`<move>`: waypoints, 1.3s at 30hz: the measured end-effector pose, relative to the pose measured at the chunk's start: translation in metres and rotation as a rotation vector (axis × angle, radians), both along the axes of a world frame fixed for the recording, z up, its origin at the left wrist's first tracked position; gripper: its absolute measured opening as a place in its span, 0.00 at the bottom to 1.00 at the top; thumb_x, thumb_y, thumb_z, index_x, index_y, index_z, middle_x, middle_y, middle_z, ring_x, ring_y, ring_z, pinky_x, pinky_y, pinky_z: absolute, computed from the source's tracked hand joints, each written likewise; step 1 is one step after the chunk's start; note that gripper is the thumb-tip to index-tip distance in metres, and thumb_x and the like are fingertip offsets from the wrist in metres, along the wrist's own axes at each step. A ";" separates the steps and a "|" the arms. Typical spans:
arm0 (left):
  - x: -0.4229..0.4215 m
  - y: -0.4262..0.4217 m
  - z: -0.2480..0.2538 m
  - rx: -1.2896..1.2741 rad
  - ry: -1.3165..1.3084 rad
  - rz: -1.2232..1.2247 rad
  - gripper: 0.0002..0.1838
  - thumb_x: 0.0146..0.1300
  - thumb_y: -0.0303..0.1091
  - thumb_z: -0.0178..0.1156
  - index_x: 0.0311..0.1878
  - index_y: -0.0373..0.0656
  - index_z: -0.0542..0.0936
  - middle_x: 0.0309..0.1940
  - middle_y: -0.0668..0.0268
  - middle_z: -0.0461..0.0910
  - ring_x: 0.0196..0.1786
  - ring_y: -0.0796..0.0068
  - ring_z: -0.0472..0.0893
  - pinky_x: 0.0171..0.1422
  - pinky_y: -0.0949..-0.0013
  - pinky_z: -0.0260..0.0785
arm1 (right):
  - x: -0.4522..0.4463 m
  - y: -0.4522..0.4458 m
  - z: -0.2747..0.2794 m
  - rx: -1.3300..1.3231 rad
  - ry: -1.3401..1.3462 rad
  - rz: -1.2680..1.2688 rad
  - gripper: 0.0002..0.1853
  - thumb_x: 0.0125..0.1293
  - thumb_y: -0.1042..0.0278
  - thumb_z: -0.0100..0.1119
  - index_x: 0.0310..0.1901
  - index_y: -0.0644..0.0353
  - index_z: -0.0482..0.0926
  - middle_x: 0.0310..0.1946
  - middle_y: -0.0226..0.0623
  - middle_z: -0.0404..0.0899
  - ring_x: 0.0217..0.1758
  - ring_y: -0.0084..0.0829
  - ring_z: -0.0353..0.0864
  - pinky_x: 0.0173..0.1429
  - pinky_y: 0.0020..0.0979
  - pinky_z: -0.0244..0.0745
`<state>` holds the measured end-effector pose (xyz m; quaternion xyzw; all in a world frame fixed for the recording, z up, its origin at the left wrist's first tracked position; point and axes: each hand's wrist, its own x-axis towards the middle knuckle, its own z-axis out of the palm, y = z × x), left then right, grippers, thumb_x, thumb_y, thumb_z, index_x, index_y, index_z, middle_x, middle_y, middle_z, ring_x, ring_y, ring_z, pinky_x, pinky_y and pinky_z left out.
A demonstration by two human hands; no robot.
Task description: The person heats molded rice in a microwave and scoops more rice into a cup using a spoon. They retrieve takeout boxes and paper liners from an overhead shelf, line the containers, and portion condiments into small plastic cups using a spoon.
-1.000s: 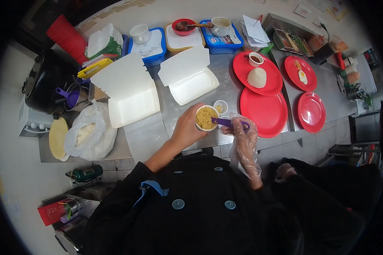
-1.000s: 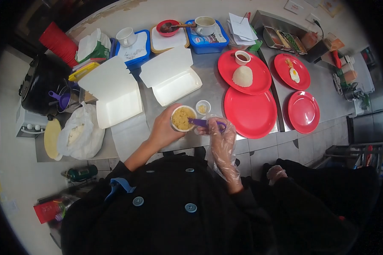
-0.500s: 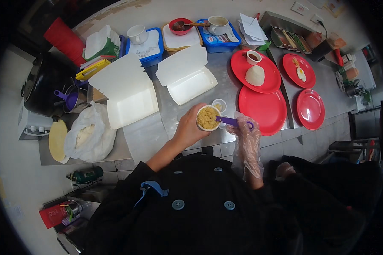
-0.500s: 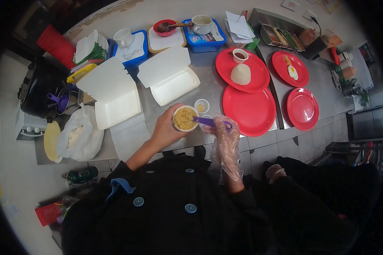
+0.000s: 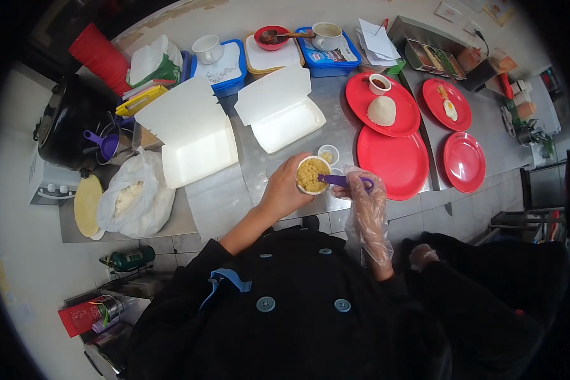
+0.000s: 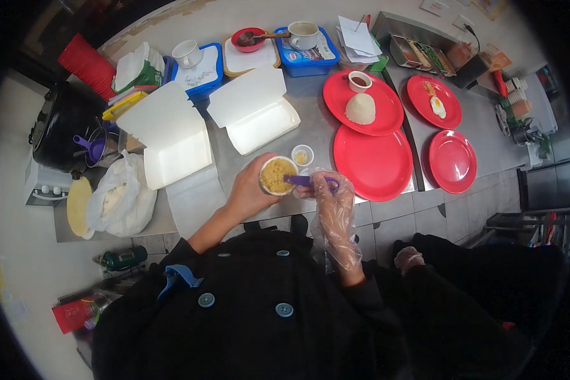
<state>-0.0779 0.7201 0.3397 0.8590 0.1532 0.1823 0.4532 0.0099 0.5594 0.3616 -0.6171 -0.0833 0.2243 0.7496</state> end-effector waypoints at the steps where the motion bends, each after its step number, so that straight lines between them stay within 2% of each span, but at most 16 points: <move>1: 0.000 0.000 0.000 0.005 -0.005 0.003 0.40 0.35 0.32 0.74 0.57 0.42 0.70 0.50 0.55 0.76 0.53 0.54 0.77 0.56 0.61 0.70 | 0.000 0.000 -0.006 0.030 0.083 -0.020 0.11 0.66 0.72 0.55 0.44 0.72 0.71 0.32 0.44 0.78 0.30 0.31 0.82 0.37 0.30 0.81; 2: 0.000 0.000 0.001 0.011 -0.010 0.008 0.39 0.35 0.33 0.74 0.57 0.42 0.70 0.50 0.55 0.76 0.52 0.54 0.77 0.56 0.61 0.70 | 0.002 0.000 -0.012 0.031 0.082 -0.019 0.11 0.66 0.72 0.55 0.44 0.72 0.71 0.32 0.44 0.78 0.30 0.31 0.82 0.37 0.30 0.81; 4: -0.001 0.000 0.002 0.000 -0.009 0.010 0.39 0.36 0.33 0.74 0.57 0.42 0.70 0.50 0.55 0.76 0.52 0.54 0.77 0.56 0.61 0.70 | 0.006 -0.003 -0.022 0.184 0.263 -0.052 0.12 0.66 0.72 0.56 0.45 0.71 0.70 0.33 0.43 0.79 0.30 0.32 0.82 0.38 0.30 0.82; 8: -0.002 -0.001 -0.001 -0.006 -0.010 0.014 0.39 0.37 0.35 0.75 0.57 0.42 0.70 0.49 0.55 0.77 0.52 0.56 0.78 0.56 0.62 0.70 | 0.006 -0.006 -0.020 0.188 0.243 -0.076 0.11 0.66 0.71 0.56 0.44 0.70 0.71 0.34 0.44 0.78 0.30 0.32 0.82 0.38 0.31 0.82; 13: -0.002 -0.003 -0.001 -0.021 -0.018 0.023 0.40 0.36 0.34 0.75 0.57 0.42 0.70 0.49 0.56 0.77 0.52 0.56 0.78 0.56 0.62 0.70 | 0.003 -0.005 -0.003 0.097 0.089 -0.058 0.10 0.65 0.71 0.57 0.43 0.69 0.73 0.33 0.42 0.78 0.28 0.31 0.82 0.38 0.31 0.81; 20: -0.002 -0.005 -0.003 0.037 -0.023 0.015 0.40 0.36 0.32 0.75 0.58 0.43 0.70 0.50 0.57 0.77 0.52 0.55 0.77 0.56 0.62 0.70 | 0.002 0.000 0.004 0.127 -0.097 -0.087 0.08 0.66 0.73 0.56 0.39 0.71 0.74 0.31 0.41 0.78 0.29 0.30 0.82 0.36 0.30 0.81; 23: -0.003 -0.006 -0.002 0.019 -0.029 0.005 0.40 0.35 0.31 0.74 0.57 0.43 0.70 0.49 0.57 0.77 0.52 0.55 0.78 0.55 0.62 0.71 | 0.004 0.002 0.001 0.067 -0.158 -0.023 0.08 0.66 0.74 0.55 0.40 0.72 0.74 0.31 0.41 0.78 0.29 0.30 0.83 0.35 0.30 0.81; 26: -0.003 -0.005 -0.002 -0.018 0.014 -0.044 0.39 0.39 0.31 0.72 0.58 0.45 0.67 0.52 0.56 0.74 0.54 0.53 0.75 0.56 0.60 0.69 | 0.004 0.004 -0.008 0.120 -0.068 0.032 0.09 0.66 0.72 0.56 0.41 0.71 0.73 0.31 0.42 0.78 0.30 0.29 0.82 0.37 0.30 0.81; 29: -0.004 -0.005 -0.002 -0.019 0.005 -0.036 0.38 0.39 0.32 0.72 0.58 0.44 0.68 0.52 0.55 0.74 0.54 0.53 0.76 0.56 0.60 0.70 | 0.005 0.003 -0.020 0.100 0.027 -0.016 0.11 0.66 0.71 0.57 0.43 0.71 0.72 0.30 0.41 0.78 0.29 0.29 0.82 0.38 0.30 0.81; 31: -0.004 -0.005 -0.002 -0.027 -0.003 -0.020 0.39 0.37 0.32 0.73 0.57 0.43 0.69 0.51 0.56 0.76 0.53 0.54 0.77 0.56 0.61 0.70 | 0.007 0.002 -0.025 0.180 0.133 -0.067 0.12 0.66 0.70 0.57 0.44 0.70 0.71 0.31 0.41 0.78 0.29 0.29 0.81 0.39 0.30 0.81; 34: -0.003 -0.004 -0.003 -0.040 -0.010 0.000 0.39 0.35 0.31 0.74 0.56 0.43 0.70 0.50 0.57 0.77 0.52 0.56 0.78 0.55 0.63 0.70 | 0.009 -0.002 -0.021 0.158 0.119 -0.021 0.13 0.66 0.70 0.58 0.45 0.69 0.70 0.33 0.42 0.77 0.30 0.29 0.81 0.39 0.30 0.81; 39: -0.002 -0.004 -0.007 -0.023 -0.023 0.006 0.39 0.36 0.32 0.74 0.57 0.43 0.70 0.50 0.57 0.77 0.52 0.56 0.78 0.55 0.63 0.70 | 0.006 -0.003 -0.017 0.163 0.147 -0.083 0.14 0.65 0.69 0.58 0.46 0.70 0.70 0.34 0.42 0.77 0.30 0.30 0.81 0.39 0.30 0.80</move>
